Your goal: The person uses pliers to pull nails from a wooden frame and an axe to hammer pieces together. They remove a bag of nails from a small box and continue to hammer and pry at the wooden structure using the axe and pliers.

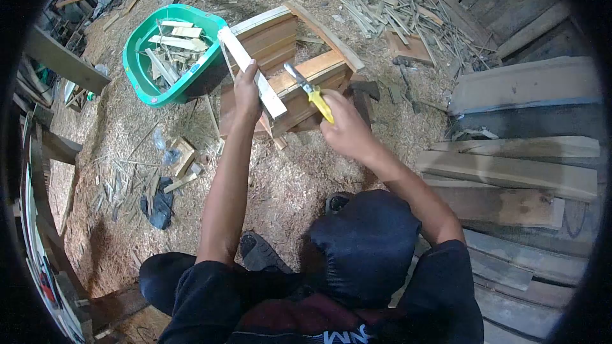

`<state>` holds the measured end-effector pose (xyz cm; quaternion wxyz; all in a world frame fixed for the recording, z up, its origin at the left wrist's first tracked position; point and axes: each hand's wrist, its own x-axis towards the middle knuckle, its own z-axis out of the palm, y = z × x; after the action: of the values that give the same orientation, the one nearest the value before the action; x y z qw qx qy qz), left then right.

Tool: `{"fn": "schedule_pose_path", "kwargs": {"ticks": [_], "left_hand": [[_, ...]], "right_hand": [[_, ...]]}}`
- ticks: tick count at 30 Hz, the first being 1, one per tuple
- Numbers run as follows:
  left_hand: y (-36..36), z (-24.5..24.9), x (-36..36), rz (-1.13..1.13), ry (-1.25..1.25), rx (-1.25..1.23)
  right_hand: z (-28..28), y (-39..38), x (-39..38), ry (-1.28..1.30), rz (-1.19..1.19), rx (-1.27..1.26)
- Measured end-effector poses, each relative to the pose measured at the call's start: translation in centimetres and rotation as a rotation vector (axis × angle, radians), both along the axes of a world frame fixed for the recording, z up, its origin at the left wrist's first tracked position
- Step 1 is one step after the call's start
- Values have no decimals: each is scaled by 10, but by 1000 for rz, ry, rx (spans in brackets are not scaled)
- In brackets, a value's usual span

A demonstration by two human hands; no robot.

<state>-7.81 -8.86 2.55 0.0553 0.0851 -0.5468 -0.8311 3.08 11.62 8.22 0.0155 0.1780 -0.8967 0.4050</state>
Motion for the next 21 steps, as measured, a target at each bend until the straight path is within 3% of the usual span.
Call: {"fn": "schedule_pose_path", "kwargs": {"ticks": [1, 2, 5, 9, 12, 15, 21], "left_hand": [[-1, -2, 0, -2, 0, 7], [-1, -2, -1, -9, 1, 11], [-1, -3, -3, -1, 14, -31], [-6, -10, -5, -13, 19, -58], [-3, -12, -9, 52, 31, -110], [-2, -8, -6, 47, 20, -131], [-2, -2, -1, 8, -26, -116]], "right_hand": [[-3, 0, 6, 145, -40, 188], [-8, -4, 12, 81, -100, 213], [-2, -21, 17, 286, -132, 644], [4, -24, 18, 283, -121, 636], [3, -19, 17, 179, -100, 435], [9, -19, 13, -142, -117, 173], [-7, -33, 20, 449, -202, 816]]}}
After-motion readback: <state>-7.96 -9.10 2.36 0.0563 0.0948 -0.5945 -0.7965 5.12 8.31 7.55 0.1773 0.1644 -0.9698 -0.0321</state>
